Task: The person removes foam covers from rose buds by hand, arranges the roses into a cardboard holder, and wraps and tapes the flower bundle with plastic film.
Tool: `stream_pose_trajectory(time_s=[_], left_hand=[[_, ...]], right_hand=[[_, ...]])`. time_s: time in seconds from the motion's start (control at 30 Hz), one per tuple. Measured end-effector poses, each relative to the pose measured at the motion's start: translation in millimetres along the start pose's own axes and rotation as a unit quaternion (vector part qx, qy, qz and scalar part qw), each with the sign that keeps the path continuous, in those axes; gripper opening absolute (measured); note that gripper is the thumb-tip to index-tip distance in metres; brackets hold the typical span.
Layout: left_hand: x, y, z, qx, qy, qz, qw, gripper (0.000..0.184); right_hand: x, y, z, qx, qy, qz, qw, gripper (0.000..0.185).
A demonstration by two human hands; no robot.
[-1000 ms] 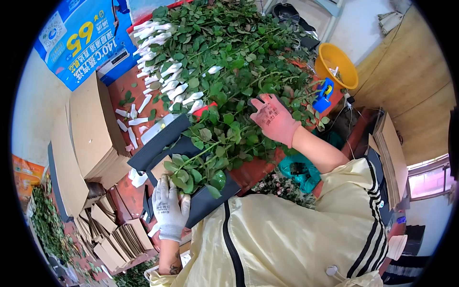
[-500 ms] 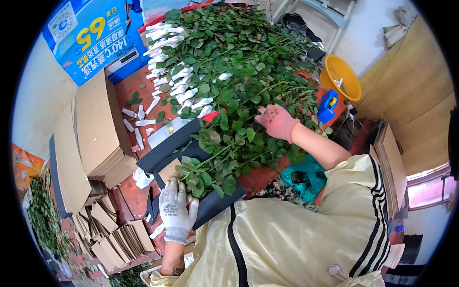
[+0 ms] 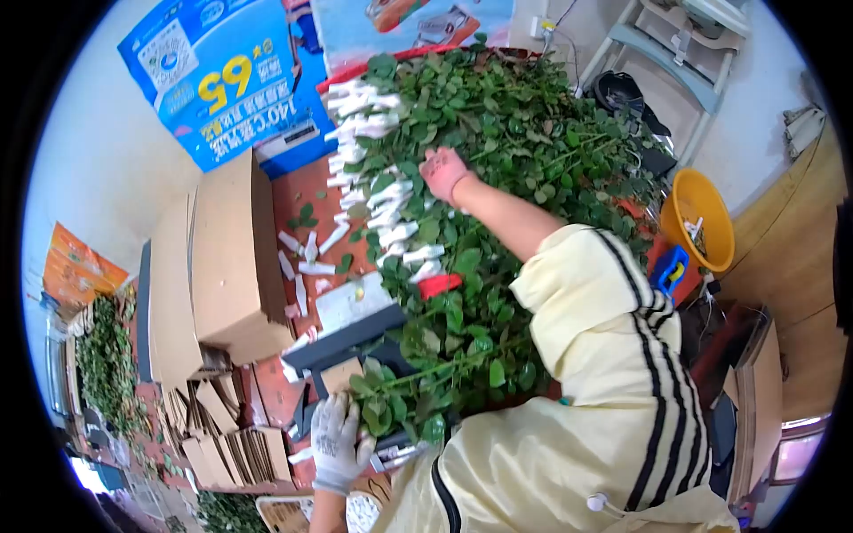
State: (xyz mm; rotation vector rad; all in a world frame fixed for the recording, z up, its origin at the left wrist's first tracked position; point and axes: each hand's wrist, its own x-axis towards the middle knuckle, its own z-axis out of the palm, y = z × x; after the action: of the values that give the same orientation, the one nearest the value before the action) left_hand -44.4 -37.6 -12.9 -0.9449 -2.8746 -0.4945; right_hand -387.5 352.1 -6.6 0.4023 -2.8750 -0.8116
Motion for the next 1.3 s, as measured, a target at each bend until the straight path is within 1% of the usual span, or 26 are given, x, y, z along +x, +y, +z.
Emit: stream_pose_trajectory(time_s=[0.1, 0.13, 0.23, 0.3, 0.33, 0.37, 0.43, 0.47, 0.5, 0.53, 0.57, 0.6, 0.63, 0.67, 0.73, 0.8, 0.87, 0.9, 0.93, 0.97, 1.0, 1.07, 1.17, 1.2, 1.23, 1.3], left_hand=[[2, 3, -2, -0.015, -0.002, -0.014, 1.000, 0.058], [3, 6, -2, -0.021, -0.002, -0.020, 1.000, 0.057], [0, 4, 0, -0.010, 0.007, -0.008, 1.000, 0.056], [-2, 5, 1, -0.016, 0.008, -0.005, 1.000, 0.056], [-2, 5, 1, -0.021, 0.013, -0.004, 1.000, 0.056], [-3, 5, 1, -0.022, 0.014, 0.000, 1.000, 0.056], [-2, 4, 1, -0.028, 0.015, -0.004, 0.999, 0.056], [-2, 3, 1, -0.032, 0.017, -0.003, 0.999, 0.056], [-1, 3, 0, -0.020, 0.021, 0.008, 1.000, 0.055], [-2, 3, 0, -0.007, 0.029, 0.012, 0.999, 0.053], [-1, 4, -1, -0.006, 0.030, 0.013, 0.999, 0.053], [-3, 3, 0, -0.010, 0.038, 0.006, 0.999, 0.053], [-2, 2, 0, -0.013, 0.039, 0.007, 0.999, 0.054], [-1, 2, 1, -0.015, 0.039, 0.012, 0.999, 0.054], [-3, 2, 2, -0.023, 0.043, 0.020, 0.999, 0.054], [-5, 0, 4, -0.017, 0.044, 0.017, 0.999, 0.054], [-5, 2, 1, -0.020, 0.048, 0.014, 0.999, 0.054], [-5, 4, -3, -0.024, 0.042, 0.011, 0.999, 0.055], [-4, 5, -6, -0.027, 0.036, 0.009, 0.999, 0.056], [-6, 4, -7, -0.021, 0.030, 0.006, 0.999, 0.061], [-9, 5, -11, -0.018, 0.029, 0.002, 0.999, 0.061], [-8, 10, -17, -0.051, 0.056, -0.001, 0.997, 0.066], [-15, 17, -42, -0.044, 0.111, 0.014, 0.993, 0.069], [-18, 18, -46, -0.037, 0.146, 0.016, 0.988, 0.070], [-22, 17, -48, -0.051, 0.151, 0.003, 0.987, 0.068], [-31, 13, -50, -0.082, 0.175, -0.018, 0.981, 0.064]], right_hand=[[15, 9, 10, -0.021, -0.116, -0.036, 0.992, 0.036], [22, 9, 30, -0.001, -0.086, -0.059, 0.995, 0.040], [-7, 23, 0, 0.057, -0.087, -0.068, 0.992, 0.030], [-2, 33, 23, 0.052, 0.111, -0.018, 0.992, 0.021], [-31, 55, -30, 0.078, 0.116, 0.036, 0.990, 0.019], [-38, 83, -45, 0.114, 0.216, 0.066, 0.968, 0.017], [-66, 151, -94, 0.141, 0.262, 0.172, 0.939, 0.020], [-92, 180, -122, 0.167, 0.207, 0.287, 0.920, 0.026], [-106, 230, -105, -0.102, 0.210, 0.298, 0.926, 0.029], [-126, 287, -93, -0.049, 0.283, 0.361, 0.887, 0.028], [-156, 333, -97, -0.131, 0.398, 0.368, 0.830, 0.030], [-183, 344, -136, 0.206, 0.593, 0.372, 0.684, 0.031], [-205, 385, -133, 0.163, 0.671, 0.321, 0.649, 0.031], [-228, 366, -167, 0.195, 0.693, 0.312, 0.620, 0.030], [-254, 382, -167, 0.178, 0.705, 0.299, 0.618, 0.027], [-249, 341, -176, 0.221, 0.711, 0.228, 0.628, 0.025], [-242, 255, -199, 0.212, 0.635, 0.193, 0.717, 0.027], [-237, 229, -184, -0.139, 0.560, 0.173, 0.798, 0.030], [-221, 188, -186, 0.080, 0.549, 0.139, 0.820, 0.032], [-205, 146, -187, 0.292, 0.540, 0.117, 0.780, 0.034], [-203, 110, -197, 0.195, 0.541, 0.033, 0.817, 0.037], [-194, 72, -191, 0.208, 0.353, -0.021, 0.912, 0.042], [-198, 66, -180, 0.156, 0.325, -0.008, 0.933, 0.035], [-199, 85, -183, 0.142, 0.234, 0.031, 0.961, 0.030], [-208, 115, -194, 0.110, 0.259, 0.035, 0.959, 0.034], [-228, 222, -192, -0.080, 0.162, 0.300, 0.937, 0.043]])
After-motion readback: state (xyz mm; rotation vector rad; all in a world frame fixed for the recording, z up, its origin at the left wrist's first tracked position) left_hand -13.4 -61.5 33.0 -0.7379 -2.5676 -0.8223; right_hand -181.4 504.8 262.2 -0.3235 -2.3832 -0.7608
